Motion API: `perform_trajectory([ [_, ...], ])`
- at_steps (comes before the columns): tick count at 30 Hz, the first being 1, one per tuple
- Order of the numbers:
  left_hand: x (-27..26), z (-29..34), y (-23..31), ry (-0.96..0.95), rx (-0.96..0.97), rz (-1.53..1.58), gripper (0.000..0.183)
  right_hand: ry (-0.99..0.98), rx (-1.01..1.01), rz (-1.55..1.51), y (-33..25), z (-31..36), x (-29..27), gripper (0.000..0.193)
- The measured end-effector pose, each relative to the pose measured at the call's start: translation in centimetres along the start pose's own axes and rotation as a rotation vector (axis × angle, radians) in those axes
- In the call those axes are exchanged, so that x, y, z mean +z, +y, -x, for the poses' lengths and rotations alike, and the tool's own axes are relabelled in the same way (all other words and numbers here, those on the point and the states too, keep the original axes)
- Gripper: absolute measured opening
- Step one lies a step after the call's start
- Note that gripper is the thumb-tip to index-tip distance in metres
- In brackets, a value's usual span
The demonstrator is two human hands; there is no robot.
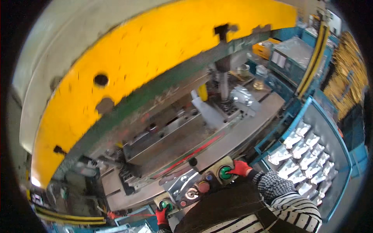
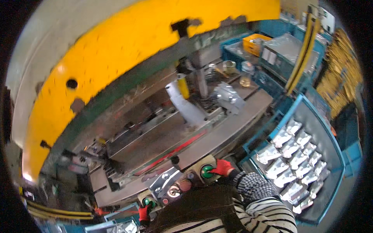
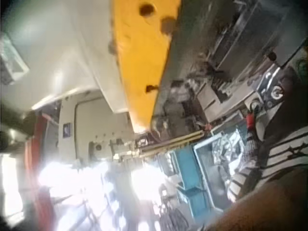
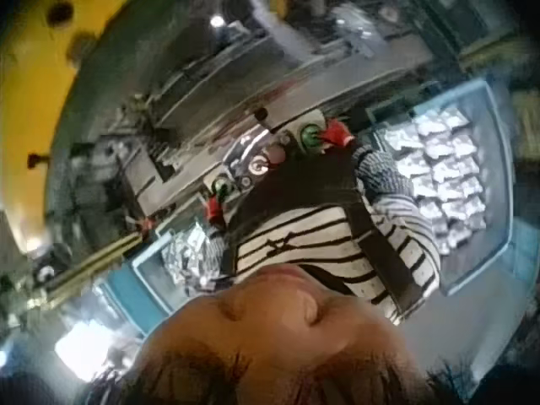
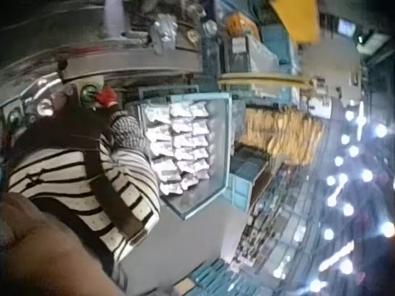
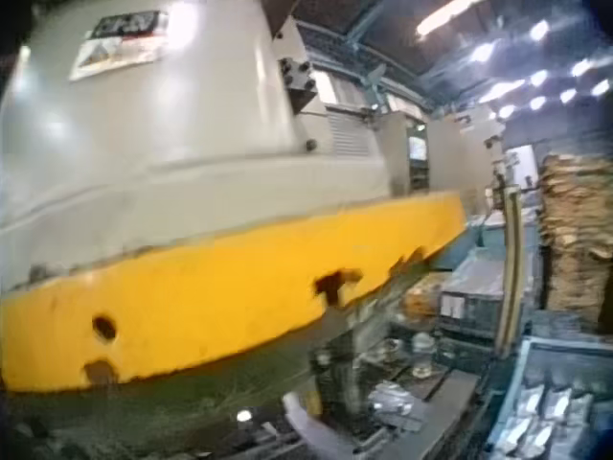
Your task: Operating a metal stamping press to shape metal components.
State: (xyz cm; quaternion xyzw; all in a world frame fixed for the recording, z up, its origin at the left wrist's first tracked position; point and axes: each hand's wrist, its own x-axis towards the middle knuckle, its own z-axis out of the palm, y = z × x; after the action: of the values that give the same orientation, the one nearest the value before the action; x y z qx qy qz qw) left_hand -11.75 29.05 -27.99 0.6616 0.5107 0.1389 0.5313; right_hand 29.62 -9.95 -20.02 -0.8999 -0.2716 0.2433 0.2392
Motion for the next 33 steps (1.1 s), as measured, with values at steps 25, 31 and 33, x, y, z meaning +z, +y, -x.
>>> perform_trajectory([
  [25,14.3,-10.9,54.3,0.823,0.895,-1.259,0.04,0.29,0.284,-0.91,15.5,3.3,-2.5,0.052],
  [31,10.9,-11.0,53.6,0.816,1.198,-0.732,0.036,0.859,-0.046,-0.255,11.3,1.1,-16.5,0.056],
  [33,10.1,-7.7,54.4,0.761,1.339,-0.531,0.035,0.872,-0.067,-0.215,9.1,-0.6,-21.2,0.059],
])
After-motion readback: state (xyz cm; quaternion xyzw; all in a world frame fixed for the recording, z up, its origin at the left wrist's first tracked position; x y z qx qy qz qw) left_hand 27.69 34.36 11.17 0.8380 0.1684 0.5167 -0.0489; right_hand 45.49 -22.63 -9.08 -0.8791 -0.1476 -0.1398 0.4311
